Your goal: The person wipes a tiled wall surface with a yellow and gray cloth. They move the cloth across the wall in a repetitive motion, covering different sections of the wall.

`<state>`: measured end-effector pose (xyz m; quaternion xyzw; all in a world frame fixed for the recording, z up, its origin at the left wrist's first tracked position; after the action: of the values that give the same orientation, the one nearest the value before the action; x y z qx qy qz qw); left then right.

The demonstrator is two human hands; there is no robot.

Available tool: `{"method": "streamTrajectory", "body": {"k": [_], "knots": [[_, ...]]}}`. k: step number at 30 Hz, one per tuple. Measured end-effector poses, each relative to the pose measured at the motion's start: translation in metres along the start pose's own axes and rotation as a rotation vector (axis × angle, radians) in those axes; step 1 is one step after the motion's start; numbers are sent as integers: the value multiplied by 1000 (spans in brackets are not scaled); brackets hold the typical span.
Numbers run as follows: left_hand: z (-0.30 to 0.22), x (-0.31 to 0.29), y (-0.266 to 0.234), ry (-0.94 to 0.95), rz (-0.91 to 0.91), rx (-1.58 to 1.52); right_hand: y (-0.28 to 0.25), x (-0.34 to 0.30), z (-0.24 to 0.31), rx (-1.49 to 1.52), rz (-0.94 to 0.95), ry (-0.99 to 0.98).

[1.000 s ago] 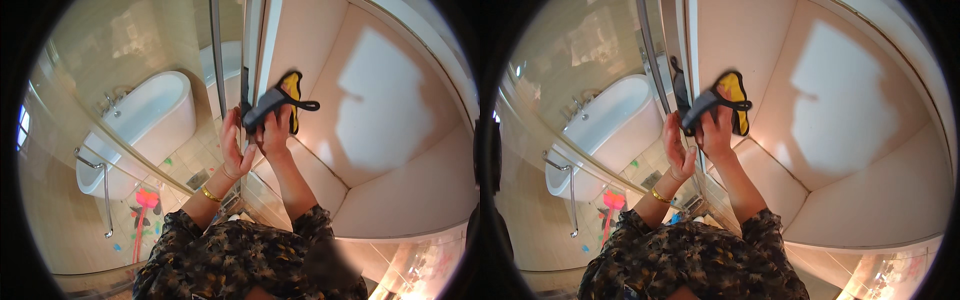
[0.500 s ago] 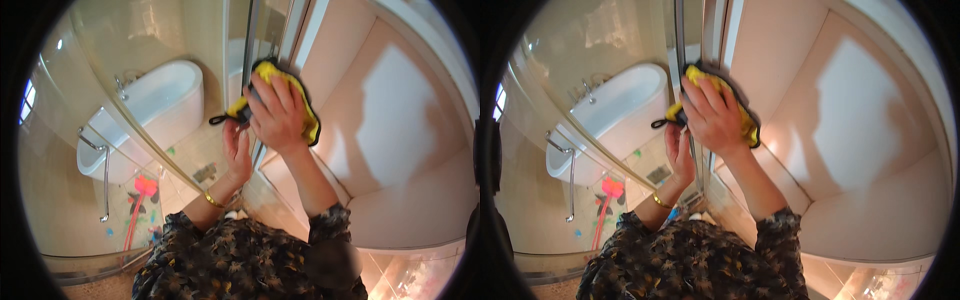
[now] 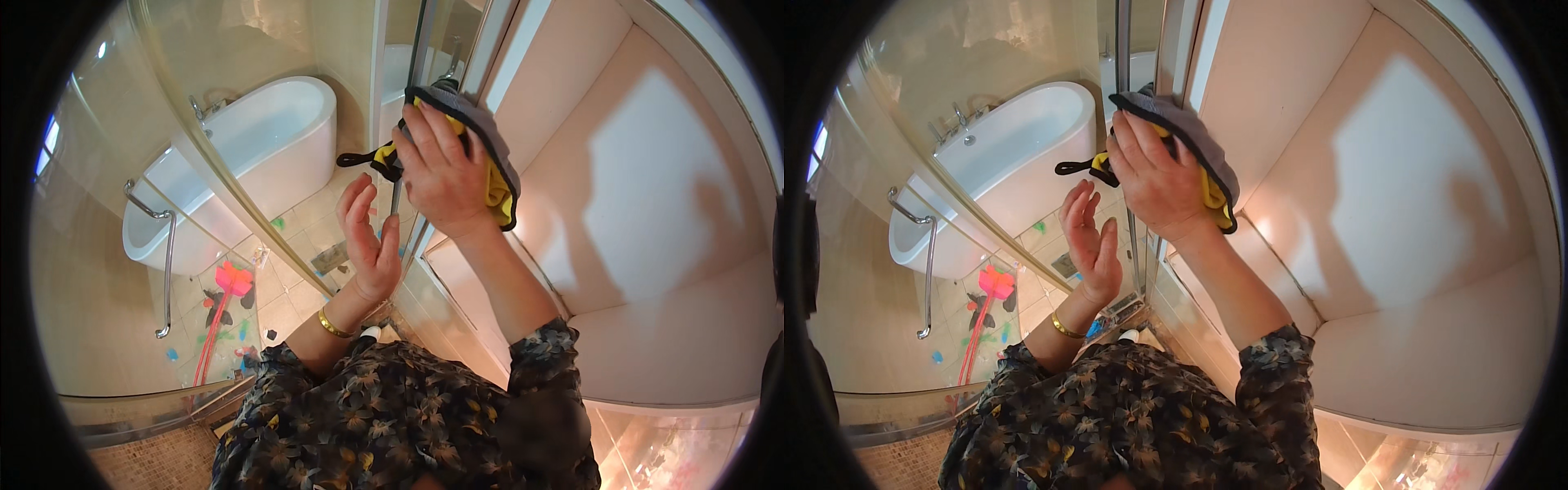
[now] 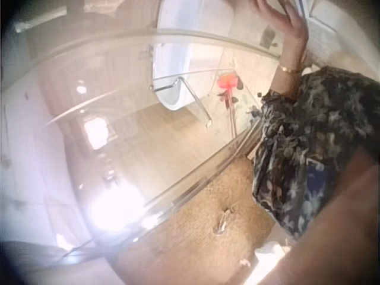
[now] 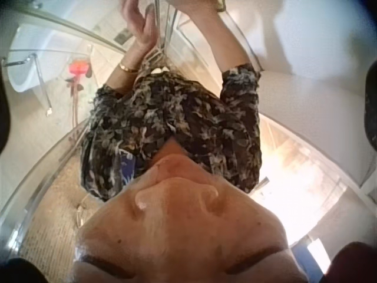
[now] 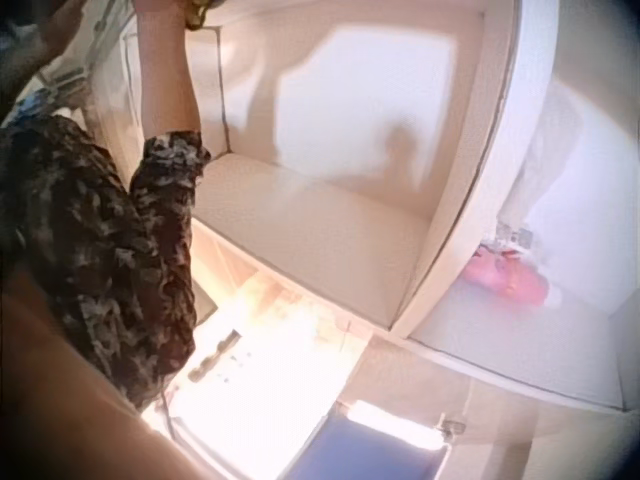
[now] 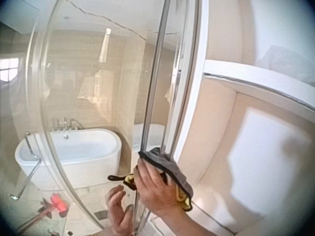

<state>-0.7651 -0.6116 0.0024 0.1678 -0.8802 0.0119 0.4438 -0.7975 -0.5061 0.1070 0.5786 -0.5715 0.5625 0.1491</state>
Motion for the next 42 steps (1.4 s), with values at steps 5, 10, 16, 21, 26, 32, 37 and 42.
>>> {"method": "streamTrajectory", "body": {"k": [5,10,16,21,26,32,37,42], "knots": [[9,-4,17,-135,12,-133,25,-45,17,-72,56,48],[23,-17,23,-211,90,-271,13,-56,27,435,89,167],[9,1,38,-191,168,-369,-23,-57,-4,839,-266,358],[-4,38,57,216,141,48,-19,-60,-12,986,-363,590],[21,31,58,483,-80,264,-8,-86,1,918,-224,614],[49,4,56,568,-67,249,6,-116,16,800,-142,487],[19,33,65,523,-15,275,-18,-88,-1,898,-191,494],[33,24,60,605,-48,300,0,-114,4,924,-166,620]]}}
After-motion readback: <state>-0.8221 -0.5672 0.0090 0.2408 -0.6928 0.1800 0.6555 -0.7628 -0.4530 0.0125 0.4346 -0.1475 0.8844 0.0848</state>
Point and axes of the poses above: each hand's wrist, its own x-axis towards the middle knuckle, its own y-axis out of the palm, z = x × y, the point moved 5 cm from there along x, towards the middle knuckle, and after that the axes turned 5 degrees about x, right-handed, at the moved point
